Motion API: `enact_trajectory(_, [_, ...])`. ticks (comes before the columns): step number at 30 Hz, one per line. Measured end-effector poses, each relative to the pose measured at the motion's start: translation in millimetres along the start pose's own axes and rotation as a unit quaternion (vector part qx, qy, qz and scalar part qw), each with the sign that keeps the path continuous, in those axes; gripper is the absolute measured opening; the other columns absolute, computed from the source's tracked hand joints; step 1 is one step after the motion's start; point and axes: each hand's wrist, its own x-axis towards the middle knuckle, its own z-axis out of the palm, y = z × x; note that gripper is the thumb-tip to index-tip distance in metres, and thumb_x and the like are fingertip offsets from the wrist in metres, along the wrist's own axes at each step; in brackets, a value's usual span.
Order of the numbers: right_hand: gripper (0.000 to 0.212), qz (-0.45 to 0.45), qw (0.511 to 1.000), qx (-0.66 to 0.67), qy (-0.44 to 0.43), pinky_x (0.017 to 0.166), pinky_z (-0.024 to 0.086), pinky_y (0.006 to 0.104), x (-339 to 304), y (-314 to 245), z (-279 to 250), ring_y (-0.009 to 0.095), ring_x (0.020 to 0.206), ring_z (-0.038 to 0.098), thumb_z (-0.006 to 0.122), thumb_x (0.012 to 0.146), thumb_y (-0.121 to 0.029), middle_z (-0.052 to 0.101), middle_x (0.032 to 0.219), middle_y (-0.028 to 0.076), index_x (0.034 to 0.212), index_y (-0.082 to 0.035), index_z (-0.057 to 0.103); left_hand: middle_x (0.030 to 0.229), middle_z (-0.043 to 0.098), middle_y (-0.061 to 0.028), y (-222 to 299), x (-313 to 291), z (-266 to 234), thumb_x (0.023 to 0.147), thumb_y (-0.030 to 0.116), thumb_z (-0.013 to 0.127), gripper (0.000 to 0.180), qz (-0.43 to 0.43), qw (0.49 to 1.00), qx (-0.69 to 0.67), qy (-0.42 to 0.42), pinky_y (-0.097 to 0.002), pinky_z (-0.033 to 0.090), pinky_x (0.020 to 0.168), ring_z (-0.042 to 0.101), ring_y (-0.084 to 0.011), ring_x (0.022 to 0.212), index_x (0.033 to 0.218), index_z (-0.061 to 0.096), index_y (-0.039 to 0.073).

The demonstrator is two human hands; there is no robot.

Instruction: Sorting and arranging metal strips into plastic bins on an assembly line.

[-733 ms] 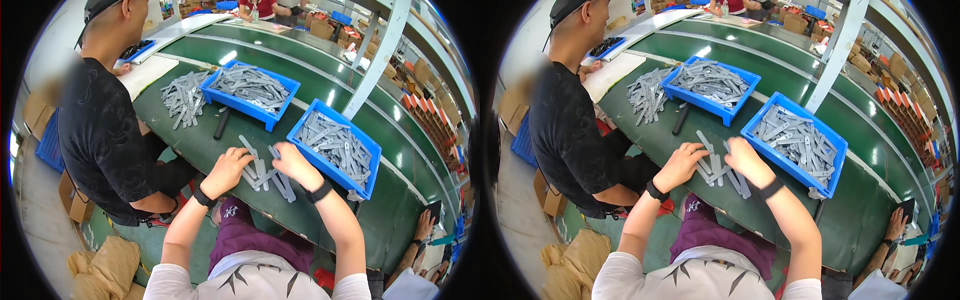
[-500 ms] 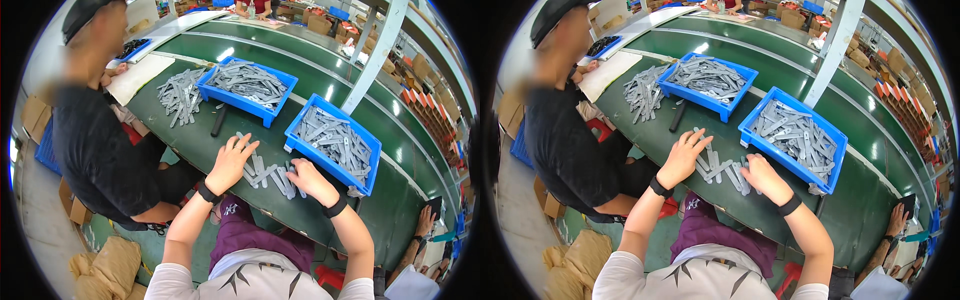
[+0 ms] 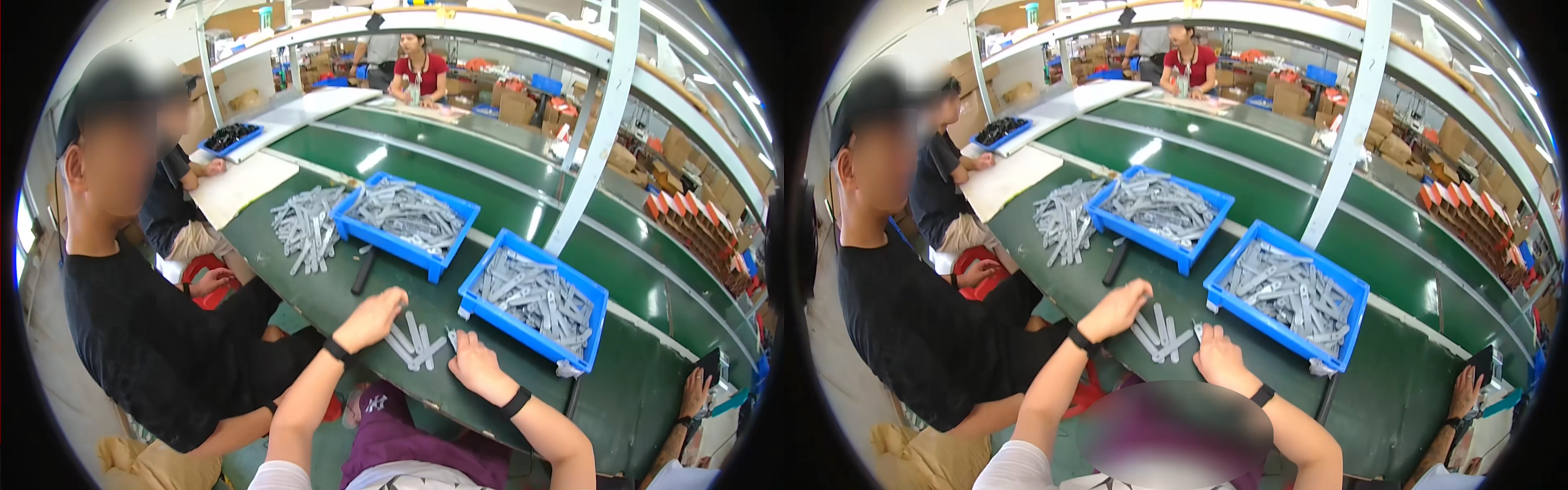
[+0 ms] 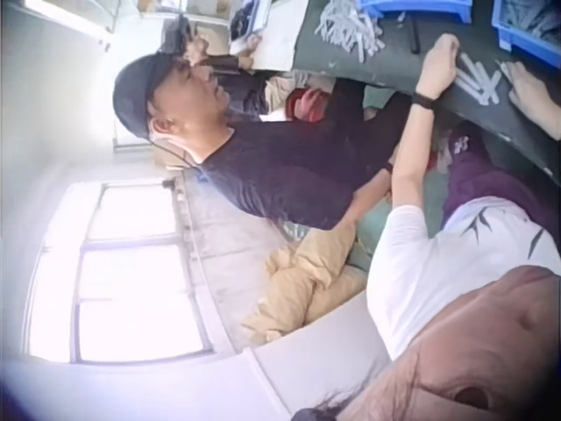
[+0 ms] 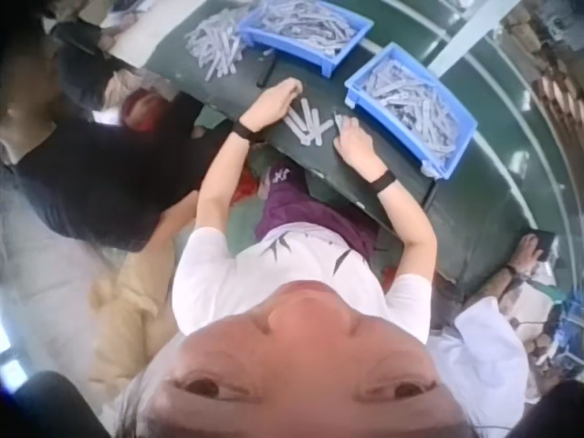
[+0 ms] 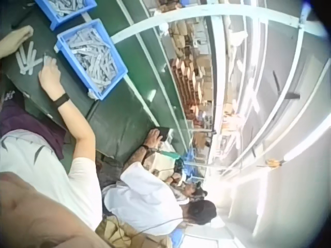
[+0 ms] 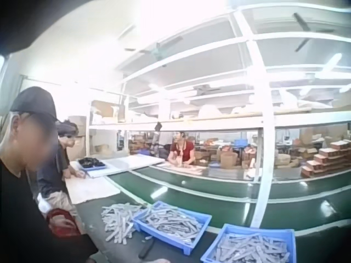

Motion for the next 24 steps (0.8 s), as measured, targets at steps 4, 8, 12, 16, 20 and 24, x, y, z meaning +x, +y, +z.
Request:
enact_trajectory(4, [0.051,0.027,0.998,0.046,-0.014,0.071,0.051,0.0481,10.2,5.0,-7.5,0.040,0.087,0.061,0.058,0.076,-0.016,0.053,0.102,0.023,0.119,0.004,0.042,0.101,0.057,-0.0207,40.2,-27.8,8.1,0.084,0.046,0.060,0.049,-0.133,0.986,0.090,-0.053,-0.0439,0.050,0.073,0.060,-0.0386,0.089,0.108,0.050,0.005])
enact_trajectory(8, [0.053,0.026,0.996,0.084,-0.031,0.078,0.050,0.0474,12.1,5.7,-5.7,0.041,0.092,0.060,0.059,0.077,-0.020,0.054,0.106,0.024,0.122,0.003,0.044,0.095,0.056,-0.0247,68.2,-39.8,36.7,0.070,0.064,0.065,0.082,-0.229,0.960,0.162,-0.009,-0.0436,0.052,0.068,0.062,-0.0388,0.085,0.116,0.048,-0.002])
enact_trajectory(12, [0.046,-0.007,0.992,0.128,-0.018,0.075,0.051,0.0433,21.3,6.6,-2.5,0.040,0.084,0.061,0.063,0.075,-0.021,0.060,0.094,0.023,0.112,0.005,0.054,0.099,0.054,-0.0250,68.6,-34.2,58.2,0.062,0.059,0.074,0.096,-0.234,0.951,0.202,0.014,-0.0417,0.053,0.068,0.062,-0.0362,0.088,0.125,0.041,-0.006])
enact_trajectory(16, [0.042,0.022,0.958,0.283,-0.043,0.053,0.054,0.0311,20.5,1.7,-8.0,0.026,0.057,0.065,0.066,0.074,-0.010,0.066,0.076,0.018,0.109,0.011,0.057,0.101,0.053,-0.0245,60.5,-24.6,62.4,0.064,0.042,0.077,0.088,-0.237,0.956,0.174,-0.015,-0.0412,0.054,0.071,0.060,-0.0369,0.093,0.127,0.038,-0.006])
enact_trajectory(20, [0.049,0.111,0.901,0.401,-0.124,0.056,0.056,0.0269,23.5,-1.4,-26.7,0.018,0.065,0.066,0.068,0.073,-0.005,0.066,0.084,0.017,0.115,0.015,0.052,0.099,0.054,-0.0207,58.5,-14.9,68.6,0.065,0.024,0.076,0.075,-0.201,0.963,0.177,-0.021,-0.0373,0.055,0.069,0.061,-0.0334,0.089,0.123,0.040,-0.007])
enact_trajectory(24, [0.052,0.119,0.883,0.437,-0.125,0.060,0.057,0.0269,22.9,4.3,-21.9,0.018,0.070,0.066,0.067,0.073,-0.002,0.064,0.090,0.017,0.118,0.015,0.049,0.099,0.055,-0.0208,50.2,-10.3,73.2,0.069,0.028,0.074,0.068,-0.220,0.960,0.175,0.019,-0.0375,0.055,0.069,0.062,-0.0339,0.088,0.117,0.044,-0.009])
